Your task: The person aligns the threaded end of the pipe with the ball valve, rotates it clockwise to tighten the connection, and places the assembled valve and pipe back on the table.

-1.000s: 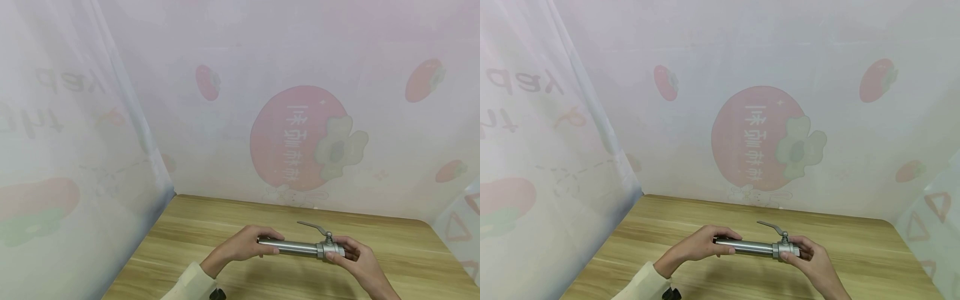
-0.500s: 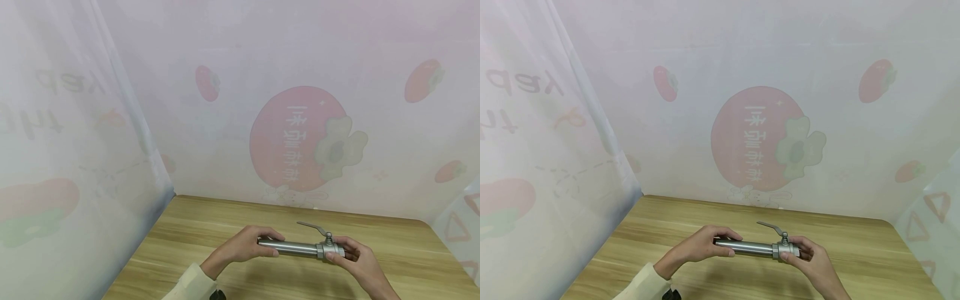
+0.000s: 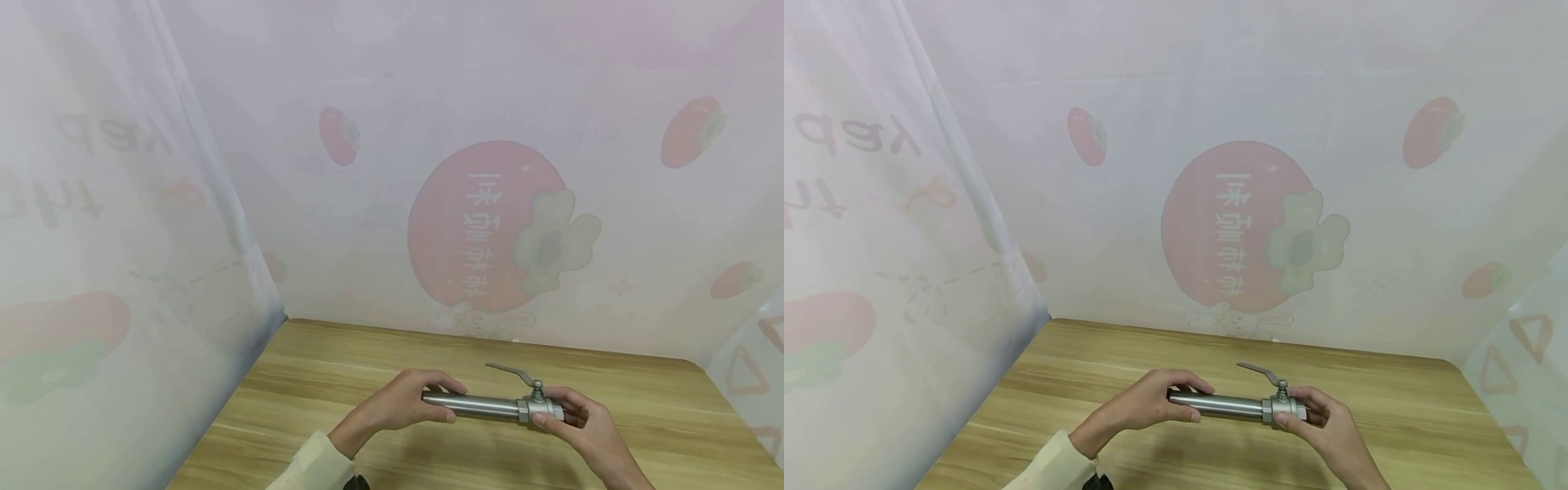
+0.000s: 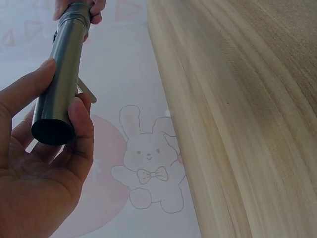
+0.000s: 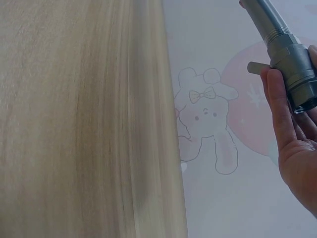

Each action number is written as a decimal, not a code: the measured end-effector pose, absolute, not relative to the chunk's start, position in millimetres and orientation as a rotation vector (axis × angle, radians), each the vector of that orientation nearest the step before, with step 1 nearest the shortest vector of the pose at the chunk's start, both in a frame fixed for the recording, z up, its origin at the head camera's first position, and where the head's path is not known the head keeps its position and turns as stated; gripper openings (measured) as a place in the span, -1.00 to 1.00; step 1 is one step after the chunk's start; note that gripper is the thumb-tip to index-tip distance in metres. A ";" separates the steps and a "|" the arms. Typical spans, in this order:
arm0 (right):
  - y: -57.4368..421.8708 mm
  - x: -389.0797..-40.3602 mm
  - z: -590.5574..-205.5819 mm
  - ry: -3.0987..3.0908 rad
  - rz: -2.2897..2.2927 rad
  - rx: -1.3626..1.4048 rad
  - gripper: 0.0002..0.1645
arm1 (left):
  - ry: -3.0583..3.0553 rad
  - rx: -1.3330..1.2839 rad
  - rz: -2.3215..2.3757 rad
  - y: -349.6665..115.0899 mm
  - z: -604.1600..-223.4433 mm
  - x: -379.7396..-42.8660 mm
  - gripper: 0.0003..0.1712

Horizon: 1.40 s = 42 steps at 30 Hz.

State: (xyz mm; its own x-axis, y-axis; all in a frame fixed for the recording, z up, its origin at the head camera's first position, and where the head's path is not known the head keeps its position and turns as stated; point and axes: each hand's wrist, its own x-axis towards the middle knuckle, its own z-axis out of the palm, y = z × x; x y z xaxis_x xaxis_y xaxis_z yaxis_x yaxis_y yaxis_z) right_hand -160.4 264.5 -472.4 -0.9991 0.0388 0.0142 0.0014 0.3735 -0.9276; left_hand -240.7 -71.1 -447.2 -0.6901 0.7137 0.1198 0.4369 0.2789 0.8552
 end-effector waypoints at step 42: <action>265.3 -162.3 -474.9 -2.567 1.753 -0.017 -0.37 | 2.279 1.015 1.199 -75.8 -444.5 -245.4 -0.62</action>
